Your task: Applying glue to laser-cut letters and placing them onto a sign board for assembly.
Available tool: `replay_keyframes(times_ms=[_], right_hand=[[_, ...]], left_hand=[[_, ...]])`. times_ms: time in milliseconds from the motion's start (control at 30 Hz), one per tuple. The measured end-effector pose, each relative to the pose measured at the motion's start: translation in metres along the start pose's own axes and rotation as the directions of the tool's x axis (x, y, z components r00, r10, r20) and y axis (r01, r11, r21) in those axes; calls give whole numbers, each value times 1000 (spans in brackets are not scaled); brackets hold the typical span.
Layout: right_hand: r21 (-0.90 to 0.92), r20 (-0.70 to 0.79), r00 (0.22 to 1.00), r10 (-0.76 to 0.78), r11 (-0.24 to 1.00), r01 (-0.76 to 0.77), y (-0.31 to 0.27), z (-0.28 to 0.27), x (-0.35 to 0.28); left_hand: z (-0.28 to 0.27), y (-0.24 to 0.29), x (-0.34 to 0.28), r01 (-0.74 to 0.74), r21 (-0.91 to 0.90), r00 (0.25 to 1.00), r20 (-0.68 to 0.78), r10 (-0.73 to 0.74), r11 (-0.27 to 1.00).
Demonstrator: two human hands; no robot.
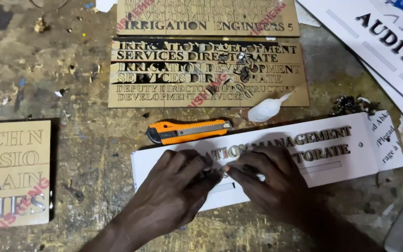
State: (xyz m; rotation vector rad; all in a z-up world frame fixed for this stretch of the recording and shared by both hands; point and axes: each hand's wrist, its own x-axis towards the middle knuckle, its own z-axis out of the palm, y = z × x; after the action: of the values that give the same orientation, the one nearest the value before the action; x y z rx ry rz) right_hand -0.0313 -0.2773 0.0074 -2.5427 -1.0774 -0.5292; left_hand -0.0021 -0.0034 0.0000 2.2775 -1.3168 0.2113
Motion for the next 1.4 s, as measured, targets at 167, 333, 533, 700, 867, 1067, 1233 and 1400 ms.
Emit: replay_keyframes(times_ms=[167, 333, 533, 700, 867, 1067, 1233, 1400], right_hand=[[-15, 13, 1000, 22, 1000, -21, 5, 3, -6], [73, 12, 996, 83, 994, -84, 9, 7, -19], [30, 77, 996, 45, 998, -47, 11, 6, -18], [-16, 97, 988, 119, 993, -118, 5, 4, -15], [10, 62, 996, 70, 997, -71, 8, 5, -12], [27, 32, 997, 66, 997, -67, 8, 6, -10], [21, 28, 995, 91, 996, -91, 8, 1, -16], [75, -139, 990, 40, 997, -30, 16, 12, -30]], left_hand=[[4, -3, -3, 14, -30, 1000, -8, -15, 999], [4, -2, -7, 25, 6, 999, -19, -25, 1000], [0, -3, -4, 31, -18, 999, -8, -31, 999], [-1, -3, -1, 27, -83, 999, -27, -29, 996], [4, -1, -5, 42, -25, 998, -38, -43, 999], [13, -1, -8, 35, 43, 997, -63, -33, 998], [9, -3, -9, -58, 71, 997, -44, 62, 996], [18, -4, -15, -53, 138, 996, -63, 63, 989]])
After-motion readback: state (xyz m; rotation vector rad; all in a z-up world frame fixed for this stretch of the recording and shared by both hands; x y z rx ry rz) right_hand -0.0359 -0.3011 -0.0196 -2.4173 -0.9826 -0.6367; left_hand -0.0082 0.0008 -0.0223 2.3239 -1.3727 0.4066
